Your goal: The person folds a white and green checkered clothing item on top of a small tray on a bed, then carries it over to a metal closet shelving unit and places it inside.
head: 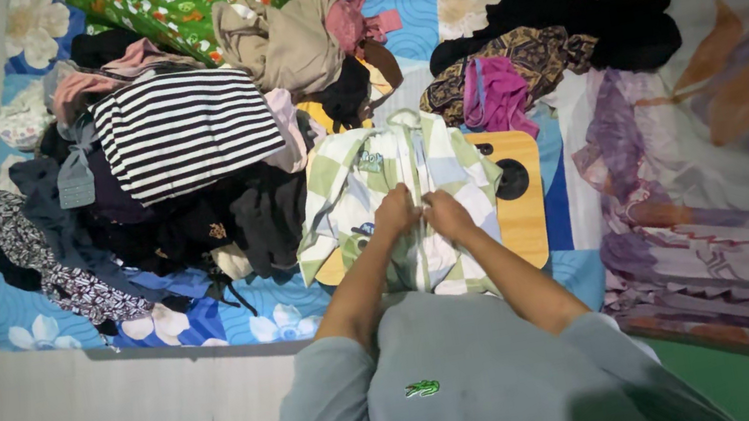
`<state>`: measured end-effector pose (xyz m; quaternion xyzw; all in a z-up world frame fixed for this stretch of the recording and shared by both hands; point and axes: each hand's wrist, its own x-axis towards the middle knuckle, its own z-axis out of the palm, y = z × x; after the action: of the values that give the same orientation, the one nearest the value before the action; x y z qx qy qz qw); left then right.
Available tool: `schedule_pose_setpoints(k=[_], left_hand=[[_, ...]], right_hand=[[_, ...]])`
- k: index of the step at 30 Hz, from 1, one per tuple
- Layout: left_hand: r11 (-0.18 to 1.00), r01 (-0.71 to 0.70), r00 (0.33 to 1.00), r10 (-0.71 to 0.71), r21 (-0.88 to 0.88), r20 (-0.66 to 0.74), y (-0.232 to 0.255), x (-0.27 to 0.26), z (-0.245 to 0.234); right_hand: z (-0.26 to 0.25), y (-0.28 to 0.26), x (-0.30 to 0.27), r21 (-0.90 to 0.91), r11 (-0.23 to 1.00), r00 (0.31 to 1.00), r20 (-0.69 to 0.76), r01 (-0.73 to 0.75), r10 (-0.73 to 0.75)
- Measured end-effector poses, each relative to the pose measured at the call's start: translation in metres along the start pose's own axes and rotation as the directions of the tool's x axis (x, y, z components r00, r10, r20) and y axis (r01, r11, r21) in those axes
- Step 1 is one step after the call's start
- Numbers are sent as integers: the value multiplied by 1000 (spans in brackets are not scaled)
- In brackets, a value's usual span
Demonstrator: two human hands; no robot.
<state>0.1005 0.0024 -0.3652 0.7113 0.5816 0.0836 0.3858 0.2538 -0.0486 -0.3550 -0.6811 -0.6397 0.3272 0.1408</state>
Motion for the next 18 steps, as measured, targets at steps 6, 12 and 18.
schedule_pose_setpoints(k=[6, 12, 18], left_hand=[[963, 31, 987, -72, 268, 143, 24, -15, 3], [981, 116, 990, -102, 157, -97, 4, -6, 20], [944, 7, 934, -125, -330, -336, -16, -5, 12]], right_hand=[[-6, 5, 15, -38, 975, 976, 22, 217, -217], [2, 3, 11, -96, 993, 997, 49, 64, -60], [9, 2, 18, -149, 989, 1000, 19, 18, -15]])
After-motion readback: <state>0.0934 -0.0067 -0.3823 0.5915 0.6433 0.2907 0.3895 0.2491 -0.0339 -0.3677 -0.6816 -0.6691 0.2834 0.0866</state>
